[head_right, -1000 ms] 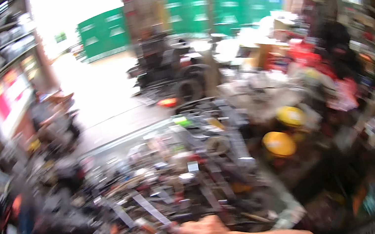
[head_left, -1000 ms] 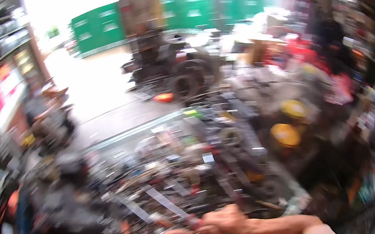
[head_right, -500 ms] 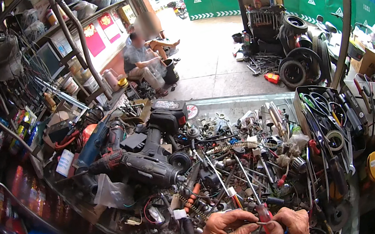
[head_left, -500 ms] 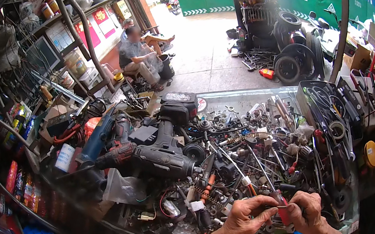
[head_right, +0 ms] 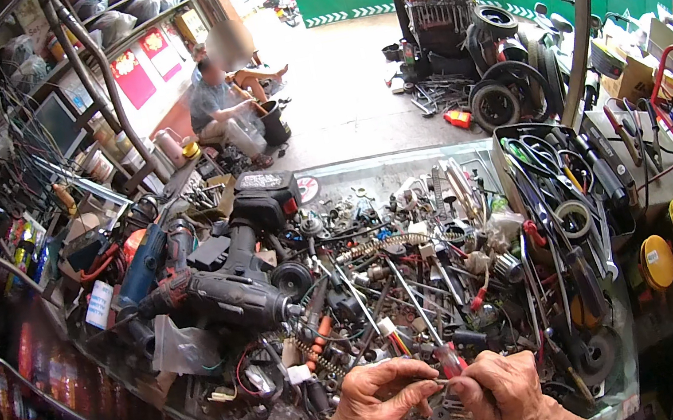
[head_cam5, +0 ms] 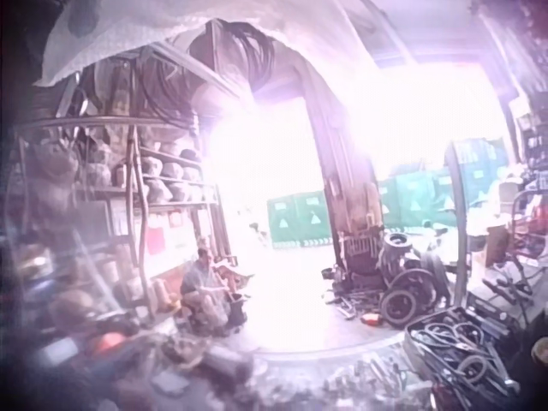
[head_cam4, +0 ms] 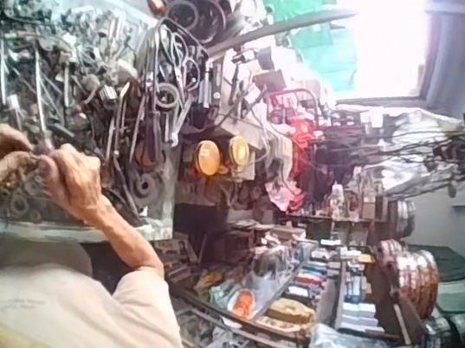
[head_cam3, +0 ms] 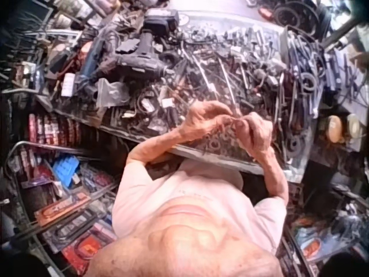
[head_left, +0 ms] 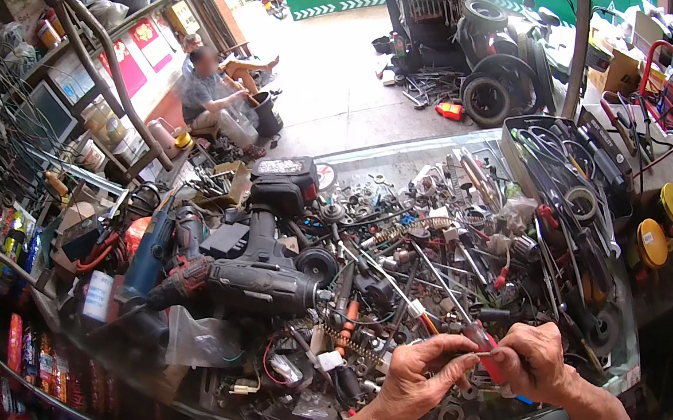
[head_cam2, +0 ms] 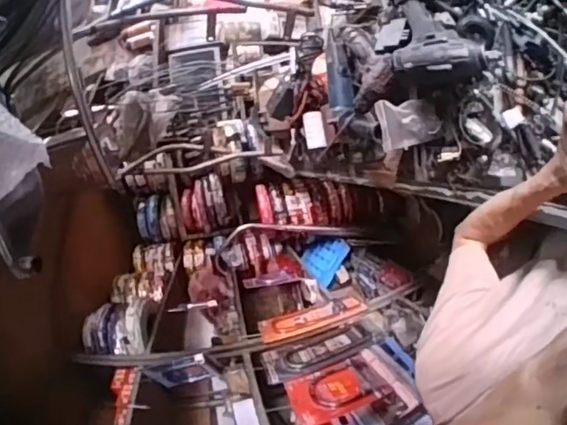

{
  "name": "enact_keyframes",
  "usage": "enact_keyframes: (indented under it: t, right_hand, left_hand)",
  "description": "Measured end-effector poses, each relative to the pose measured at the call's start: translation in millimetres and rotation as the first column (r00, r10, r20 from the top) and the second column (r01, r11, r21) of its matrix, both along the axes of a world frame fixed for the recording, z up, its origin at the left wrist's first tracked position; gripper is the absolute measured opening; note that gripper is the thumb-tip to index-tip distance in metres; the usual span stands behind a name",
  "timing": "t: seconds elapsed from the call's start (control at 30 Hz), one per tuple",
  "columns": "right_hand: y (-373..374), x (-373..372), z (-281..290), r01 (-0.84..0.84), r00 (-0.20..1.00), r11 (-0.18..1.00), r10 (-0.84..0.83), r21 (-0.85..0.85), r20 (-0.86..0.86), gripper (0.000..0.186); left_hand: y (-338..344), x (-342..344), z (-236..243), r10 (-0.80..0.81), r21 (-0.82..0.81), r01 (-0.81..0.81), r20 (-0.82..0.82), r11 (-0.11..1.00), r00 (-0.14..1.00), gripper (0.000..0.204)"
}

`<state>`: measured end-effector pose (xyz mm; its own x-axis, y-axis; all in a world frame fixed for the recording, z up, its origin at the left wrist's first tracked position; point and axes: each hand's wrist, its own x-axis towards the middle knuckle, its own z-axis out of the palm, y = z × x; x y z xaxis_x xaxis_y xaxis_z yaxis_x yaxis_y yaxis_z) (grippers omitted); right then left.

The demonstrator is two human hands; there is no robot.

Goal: The person uses a screwdriver to manipulate a small mechanical component over a cluttered workbench. They repeatedly adjust the tool and the part, seemingly attempting to disassemble or fix it. The workspace is filled with various tools and spare parts, and another person is visible sitting in the background.

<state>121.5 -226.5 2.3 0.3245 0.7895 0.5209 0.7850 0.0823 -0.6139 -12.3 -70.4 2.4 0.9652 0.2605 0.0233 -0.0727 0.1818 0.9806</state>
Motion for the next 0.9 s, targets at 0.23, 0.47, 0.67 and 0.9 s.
enact_keyframes:
  t: [0.23, 0.47, 0.67, 0.9]
  right_hand:
    - [8.4, -15.2, 19.9, 0.106, 0.970, 0.993, -0.091, 0.053, -0.225, 0.011]
    - [-0.9, -1.8, 1.9, 0.001, 0.999, 1.000, -0.001, -0.001, -0.038, 0.010]
    - [4.4, -9.8, 13.7, 0.086, 0.987, 0.995, -0.080, 0.041, -0.141, 0.015]
    - [3.6, -5.7, 4.2, 0.017, 1.000, 0.999, -0.017, 0.028, -0.016, 0.009]
  left_hand:
    - [-1.4, 0.1, 2.8, 0.036, -0.092, -0.039, -0.031, 0.995, 0.999, 0.020]
    - [-0.5, 0.1, 6.1, 0.014, -0.013, -0.014, 0.008, 1.000, 1.000, 0.020]
    - [-1.7, -0.3, 4.6, 0.015, -0.105, -0.016, -0.013, 0.994, 1.000, 0.020]
    - [-0.3, -1.5, 3.1, 0.009, -0.057, -0.008, 0.012, 0.998, 1.000, 0.020]
